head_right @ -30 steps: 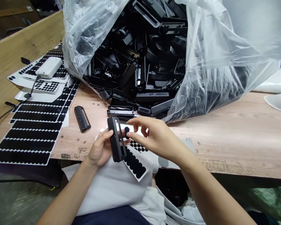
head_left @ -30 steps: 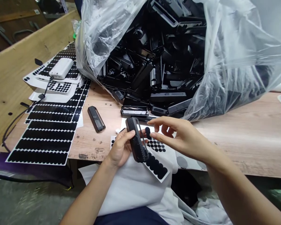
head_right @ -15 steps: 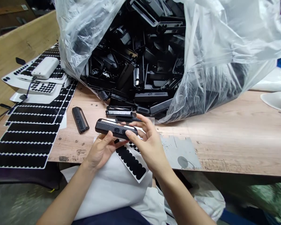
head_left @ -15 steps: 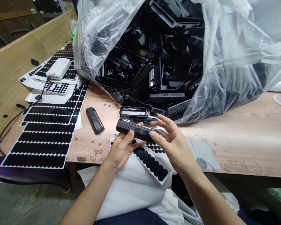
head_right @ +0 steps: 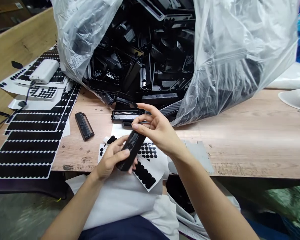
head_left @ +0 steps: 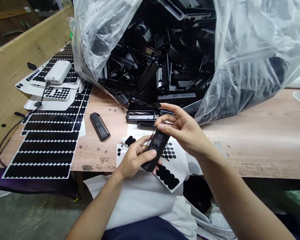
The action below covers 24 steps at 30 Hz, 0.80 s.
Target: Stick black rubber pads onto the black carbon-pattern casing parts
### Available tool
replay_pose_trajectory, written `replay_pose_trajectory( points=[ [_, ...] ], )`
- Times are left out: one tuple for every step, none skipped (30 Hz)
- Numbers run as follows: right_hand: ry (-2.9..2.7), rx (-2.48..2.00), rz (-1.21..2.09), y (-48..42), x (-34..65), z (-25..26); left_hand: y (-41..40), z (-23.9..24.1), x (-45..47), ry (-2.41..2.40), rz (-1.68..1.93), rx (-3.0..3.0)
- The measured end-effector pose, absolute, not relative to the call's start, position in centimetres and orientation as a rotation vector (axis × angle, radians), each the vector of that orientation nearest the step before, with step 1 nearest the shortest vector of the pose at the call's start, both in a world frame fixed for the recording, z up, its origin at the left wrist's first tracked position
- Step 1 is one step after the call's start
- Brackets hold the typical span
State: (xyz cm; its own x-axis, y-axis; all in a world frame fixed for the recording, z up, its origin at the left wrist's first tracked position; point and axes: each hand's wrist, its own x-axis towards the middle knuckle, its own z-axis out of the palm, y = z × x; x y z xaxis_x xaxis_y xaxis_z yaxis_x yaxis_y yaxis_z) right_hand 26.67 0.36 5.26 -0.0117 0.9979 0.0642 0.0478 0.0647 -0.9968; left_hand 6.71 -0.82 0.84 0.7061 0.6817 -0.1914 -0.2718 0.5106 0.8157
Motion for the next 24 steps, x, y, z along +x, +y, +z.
replay_pose_trajectory(
  points=[
    [-1.283,-1.234,1.066,0.4,26.6,5.1,-0.9,1.0,6.7,0.557,0.618,0.868],
    [-1.274,-1.286,0.965,0.3,26.6,5.0,-0.9,1.0,6.8,0.571,0.633,0.876],
    [-1.251,-1.341,0.848,0.1,26.7,5.1,-0.9,1.1,6.9,0.580,0.647,0.882],
    [-1.217,-1.392,0.733,-0.3,26.7,5.3,-0.9,1.1,6.9,0.590,0.659,0.885],
    [-1.180,-1.433,0.635,-0.7,26.8,5.6,-1.0,1.0,6.9,0.598,0.669,0.885],
    [-1.150,-1.458,0.578,-1.2,26.9,5.9,-1.0,1.0,7.0,0.606,0.679,0.884],
    [-1.129,-1.468,0.573,-1.6,27.0,6.1,-1.1,0.9,7.0,0.608,0.681,0.888],
    [-1.113,-1.467,0.622,-2.1,27.1,6.3,-1.1,0.9,7.0,0.609,0.677,0.898],
    [-1.096,-1.457,0.711,-2.4,27.1,6.3,-1.1,0.9,6.9,0.608,0.670,0.912],
    [-1.075,-1.438,0.816,-2.6,27.2,6.3,-1.2,0.9,6.9,0.610,0.664,0.927],
    [-1.049,-1.418,0.911,-2.8,27.2,6.2,-1.2,0.9,6.9,0.614,0.660,0.939],
    [-1.024,-1.404,0.986,-2.9,27.2,6.0,-1.2,0.9,6.9,0.616,0.658,0.945],
    [-1.004,-1.399,1.038,-2.9,27.2,5.8,-1.2,1.0,6.8,0.616,0.656,0.945],
    [-0.991,-1.400,1.073,-2.9,27.3,5.6,-1.2,1.0,6.8,0.616,0.655,0.941],
    [-0.984,-1.402,1.098,-2.8,27.3,5.5,-1.2,1.0,6.8,0.617,0.652,0.936],
    [-0.984,-1.403,1.118,-2.8,27.3,5.4,-1.1,1.0,6.8,0.619,0.649,0.932],
    [-0.991,-1.404,1.133,-2.8,27.4,5.4,-1.1,1.0,6.8,0.620,0.644,0.932],
    [-1.004,-1.402,1.138,-2.7,27.4,5.4,-1.1,1.0,6.8,0.622,0.639,0.933],
    [-1.021,-1.401,1.132,-2.7,27.5,5.4,-1.1,1.0,6.8,0.624,0.635,0.935],
    [-1.042,-1.403,1.117,-2.7,27.5,5.5,-1.1,1.0,6.8,0.624,0.633,0.937],
    [-1.061,-1.409,1.099,-2.7,27.5,5.5,-1.1,1.0,6.8,0.622,0.632,0.937],
    [-1.078,-1.418,1.077,-2.7,27.5,5.5,-1.1,1.0,6.8,0.620,0.632,0.936],
    [-1.092,-1.427,1.060,-2.7,27.5,5.5,-1.1,1.0,6.9,0.620,0.632,0.932],
    [-1.103,-1.435,1.047,-2.7,27.5,5.5,-1.1,1.0,6.9,0.619,0.631,0.929]
  ],
)
